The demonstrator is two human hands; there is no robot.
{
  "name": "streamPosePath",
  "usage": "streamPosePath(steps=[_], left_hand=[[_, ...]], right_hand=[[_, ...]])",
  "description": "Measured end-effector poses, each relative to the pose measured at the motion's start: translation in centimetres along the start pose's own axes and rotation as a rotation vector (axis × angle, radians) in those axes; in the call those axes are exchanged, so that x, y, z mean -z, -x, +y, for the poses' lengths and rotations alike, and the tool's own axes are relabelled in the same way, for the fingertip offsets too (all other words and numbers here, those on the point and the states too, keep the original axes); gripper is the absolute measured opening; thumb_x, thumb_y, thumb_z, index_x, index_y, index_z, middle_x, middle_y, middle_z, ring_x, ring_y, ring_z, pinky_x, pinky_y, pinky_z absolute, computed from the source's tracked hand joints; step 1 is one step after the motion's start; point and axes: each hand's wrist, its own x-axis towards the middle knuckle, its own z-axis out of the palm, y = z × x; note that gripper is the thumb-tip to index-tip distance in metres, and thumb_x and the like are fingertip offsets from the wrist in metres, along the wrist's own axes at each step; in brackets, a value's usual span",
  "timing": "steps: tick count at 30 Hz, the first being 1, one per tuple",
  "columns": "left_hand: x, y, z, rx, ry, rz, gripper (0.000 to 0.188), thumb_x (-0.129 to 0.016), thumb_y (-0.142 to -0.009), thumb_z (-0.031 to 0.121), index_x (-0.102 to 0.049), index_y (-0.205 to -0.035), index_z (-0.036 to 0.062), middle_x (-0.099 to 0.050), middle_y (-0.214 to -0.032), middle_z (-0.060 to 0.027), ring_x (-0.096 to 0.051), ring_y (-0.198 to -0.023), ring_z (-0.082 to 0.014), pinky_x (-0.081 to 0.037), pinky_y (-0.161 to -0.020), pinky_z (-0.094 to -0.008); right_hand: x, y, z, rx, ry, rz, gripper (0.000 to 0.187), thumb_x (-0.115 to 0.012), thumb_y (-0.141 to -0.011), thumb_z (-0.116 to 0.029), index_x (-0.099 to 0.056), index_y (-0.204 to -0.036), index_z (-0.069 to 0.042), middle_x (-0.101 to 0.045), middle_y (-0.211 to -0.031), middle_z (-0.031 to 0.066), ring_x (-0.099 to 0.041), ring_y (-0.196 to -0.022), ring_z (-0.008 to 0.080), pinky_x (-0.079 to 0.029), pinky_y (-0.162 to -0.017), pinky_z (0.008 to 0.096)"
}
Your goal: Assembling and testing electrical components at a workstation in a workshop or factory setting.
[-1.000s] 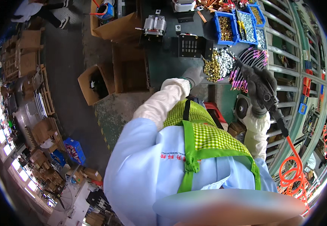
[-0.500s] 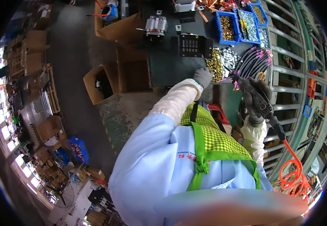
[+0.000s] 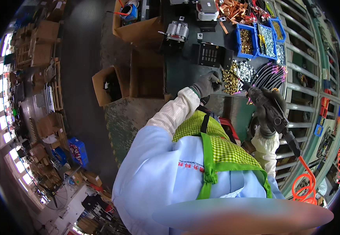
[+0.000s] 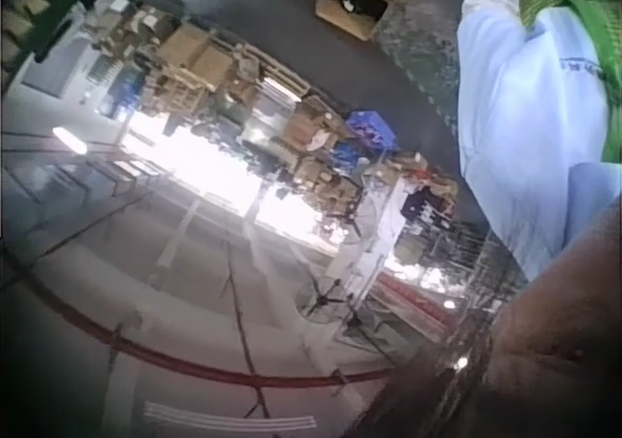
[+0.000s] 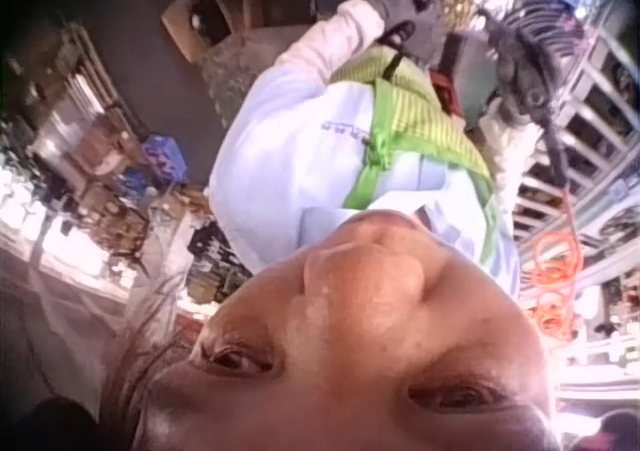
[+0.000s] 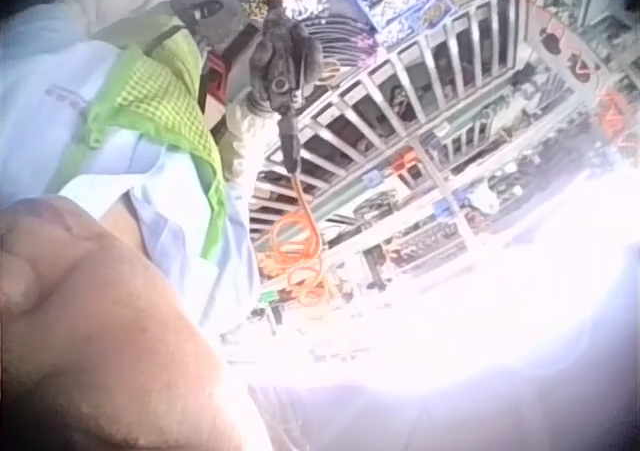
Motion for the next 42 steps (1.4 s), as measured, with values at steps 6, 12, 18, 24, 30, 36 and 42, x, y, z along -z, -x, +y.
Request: streamPosePath(steps=[6, 12, 18, 24, 30, 36, 42], left_hand=[[1.1, 2.9, 2.4, -0.055, 0.153, -0.211, 0.01, -0.05, -0.081, 0.005, -0.055, -0.089, 0.0058, -0.058, -0.089, -0.0081, -0.059, -0.084, -0.0226, -0.051, -0.07, -0.033], [-0.7, 4.9, 4.7, -0.027, 0.235, -0.301, 0.013, -0.049, -0.081, 0.002, -0.056, -0.091, 0.0042, -0.058, -0.088, -0.0089, -0.06, -0.084, -0.0232, -0.052, -0.069, -0.0339], [-0.5, 5.1, 6.7, -0.076, 0.058, -0.425, 0.015, -0.05, -0.087, 0.0, -0.058, -0.098, 0.0054, -0.059, -0.09, -0.0084, -0.061, -0.082, -0.0191, -0.053, -0.068, -0.0309], [-3.7, 7.0, 7.2, -0.091, 0.077, -0.223, 0.019, -0.06, -0.095, 0.026, -0.057, -0.106, 0.0101, -0.057, -0.089, -0.0007, -0.054, -0.073, -0.0086, -0.047, -0.061, -0.0205], [-6.2, 8.3, 8.6, -0.155, 0.192, -0.167, 0.025, -0.059, -0.095, 0.024, -0.062, -0.114, 0.0067, -0.059, -0.086, -0.0008, -0.056, -0.078, -0.0099, -0.05, -0.061, -0.0188], [-6.9, 8.1, 8.6, 0.064, 0.522, -0.486, 0.028, -0.059, -0.095, 0.028, -0.065, -0.103, 0.0025, -0.057, -0.076, 0.0016, -0.043, -0.061, -0.0049, -0.038, -0.048, -0.0154], [-5.7, 7.6, 8.3, 0.094, 0.582, -0.42, 0.031, -0.057, -0.096, 0.032, -0.064, -0.098, 0.0025, -0.055, -0.067, 0.0025, -0.046, -0.059, -0.0057, -0.037, -0.044, -0.0158]], right_hand=[[-2.8, -0.7, 1.0, 0.088, -0.086, -0.094, 0.062, -0.074, -0.082, -0.008, -0.04, -0.133, 0.0, -0.057, -0.123, 0.0207, -0.057, -0.117, 0.0304, -0.046, -0.1, 0.0413], [-4.8, -1.5, 0.2, 0.098, -0.121, -0.105, 0.063, -0.074, -0.082, -0.008, -0.04, -0.134, 0.001, -0.057, -0.123, 0.0205, -0.057, -0.118, 0.0322, -0.047, -0.1, 0.0414], [-6.7, -2.5, -0.5, 0.127, -0.122, -0.086, 0.062, -0.074, -0.081, -0.008, -0.04, -0.132, 0.0, -0.057, -0.123, 0.0199, -0.057, -0.117, 0.0314, -0.047, -0.099, 0.0423], [-6.7, -2.9, -2.4, 0.049, -0.216, -0.019, 0.06, -0.077, -0.079, -0.009, -0.044, -0.129, -0.003, -0.059, -0.119, 0.0178, -0.06, -0.113, 0.0286, -0.05, -0.095, 0.0408], [-7.7, -3.1, -3.0, 0.084, -0.284, 0.023, 0.057, -0.078, -0.078, -0.01, -0.048, -0.126, -0.001, -0.06, -0.118, 0.0168, -0.059, -0.114, 0.0279, -0.05, -0.095, 0.04], [-7.3, -2.8, -2.9, 0.057, -0.241, 0.033, 0.056, -0.078, -0.078, -0.011, -0.049, -0.124, -0.001, -0.061, -0.116, 0.0163, -0.06, -0.111, 0.0264, -0.049, -0.096, 0.0392], [-7.6, -2.1, -1.8, 0.055, -0.181, 0.039, 0.056, -0.079, -0.077, -0.013, -0.05, -0.123, 0.0, -0.061, -0.115, 0.0154, -0.061, -0.107, 0.0245, -0.05, -0.093, 0.0373]])
